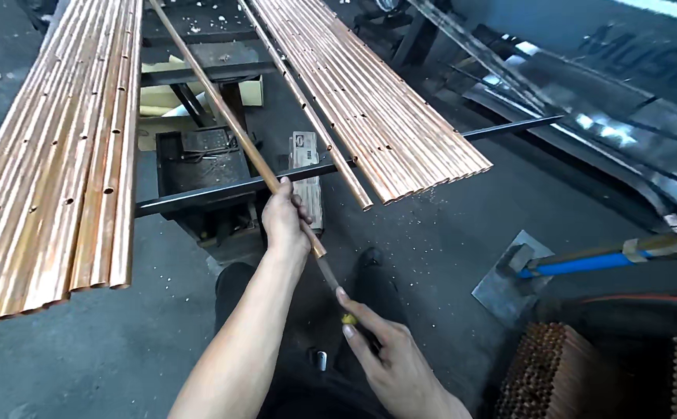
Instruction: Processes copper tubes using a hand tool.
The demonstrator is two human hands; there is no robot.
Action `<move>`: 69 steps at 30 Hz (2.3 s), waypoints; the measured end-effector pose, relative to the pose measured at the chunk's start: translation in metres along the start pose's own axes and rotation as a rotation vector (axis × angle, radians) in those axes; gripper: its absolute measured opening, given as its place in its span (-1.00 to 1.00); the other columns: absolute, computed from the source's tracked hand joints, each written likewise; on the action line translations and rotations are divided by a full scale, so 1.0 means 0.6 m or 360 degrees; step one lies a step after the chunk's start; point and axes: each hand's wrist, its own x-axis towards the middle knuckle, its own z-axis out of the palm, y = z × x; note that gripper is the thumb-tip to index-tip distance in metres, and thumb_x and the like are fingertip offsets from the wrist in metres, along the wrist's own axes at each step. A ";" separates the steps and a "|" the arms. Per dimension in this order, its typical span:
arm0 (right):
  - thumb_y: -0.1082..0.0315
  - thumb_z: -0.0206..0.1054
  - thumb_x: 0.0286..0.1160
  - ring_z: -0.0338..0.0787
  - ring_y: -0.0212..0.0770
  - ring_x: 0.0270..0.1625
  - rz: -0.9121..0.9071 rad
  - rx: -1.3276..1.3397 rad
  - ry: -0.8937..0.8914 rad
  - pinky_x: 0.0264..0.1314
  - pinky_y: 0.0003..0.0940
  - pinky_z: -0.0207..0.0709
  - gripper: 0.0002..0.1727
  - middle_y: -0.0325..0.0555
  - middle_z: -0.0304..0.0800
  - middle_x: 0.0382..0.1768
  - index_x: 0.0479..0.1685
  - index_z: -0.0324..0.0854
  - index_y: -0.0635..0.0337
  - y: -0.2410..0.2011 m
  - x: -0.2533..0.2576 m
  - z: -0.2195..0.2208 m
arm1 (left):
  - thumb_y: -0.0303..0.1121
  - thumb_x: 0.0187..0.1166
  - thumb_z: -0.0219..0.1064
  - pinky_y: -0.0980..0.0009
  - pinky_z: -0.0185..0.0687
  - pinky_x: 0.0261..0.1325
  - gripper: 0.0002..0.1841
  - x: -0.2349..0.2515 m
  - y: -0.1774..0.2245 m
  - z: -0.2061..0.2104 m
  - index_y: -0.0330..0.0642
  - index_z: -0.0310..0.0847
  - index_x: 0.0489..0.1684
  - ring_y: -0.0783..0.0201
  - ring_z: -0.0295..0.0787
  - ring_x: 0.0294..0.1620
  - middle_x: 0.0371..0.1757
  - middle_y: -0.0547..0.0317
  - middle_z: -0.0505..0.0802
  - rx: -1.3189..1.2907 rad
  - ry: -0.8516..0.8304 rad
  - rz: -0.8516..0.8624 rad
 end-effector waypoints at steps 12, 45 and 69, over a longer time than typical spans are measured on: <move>0.32 0.21 0.72 0.78 -0.39 -0.33 0.0147 0.0102 -0.0085 -0.20 -0.39 0.75 -0.50 -0.08 0.91 -0.08 0.63 0.53 0.15 -0.021 -0.050 -0.015 | -0.14 0.87 0.04 0.70 0.36 -0.75 -0.76 0.036 -0.017 -0.021 0.00 0.44 -0.23 0.56 0.34 -0.81 -0.66 0.43 0.46 -0.0279 -0.0529 -0.0105; 0.30 0.25 0.69 0.85 -0.24 -0.28 0.0162 -0.0144 -0.0101 -0.17 -0.20 0.79 -0.51 -0.06 0.92 -0.10 0.60 0.57 0.10 -0.014 -0.045 -0.021 | -0.01 0.86 0.05 0.68 0.23 -0.82 -0.65 0.030 -0.021 -0.004 -0.02 0.38 -0.32 0.55 0.23 -0.87 -0.73 0.42 0.38 -0.0122 -0.0322 -0.0080; 0.26 0.23 0.70 0.85 -0.26 -0.28 0.0134 -0.0222 -0.0092 -0.19 -0.20 0.79 -0.49 -0.12 0.91 -0.10 0.64 0.54 0.01 -0.011 -0.020 -0.012 | 0.07 0.83 0.05 0.64 0.27 -0.78 -0.59 0.018 -0.010 0.001 -0.01 0.39 -0.36 0.51 0.26 -0.84 -0.72 0.40 0.39 -0.0116 -0.0222 -0.0136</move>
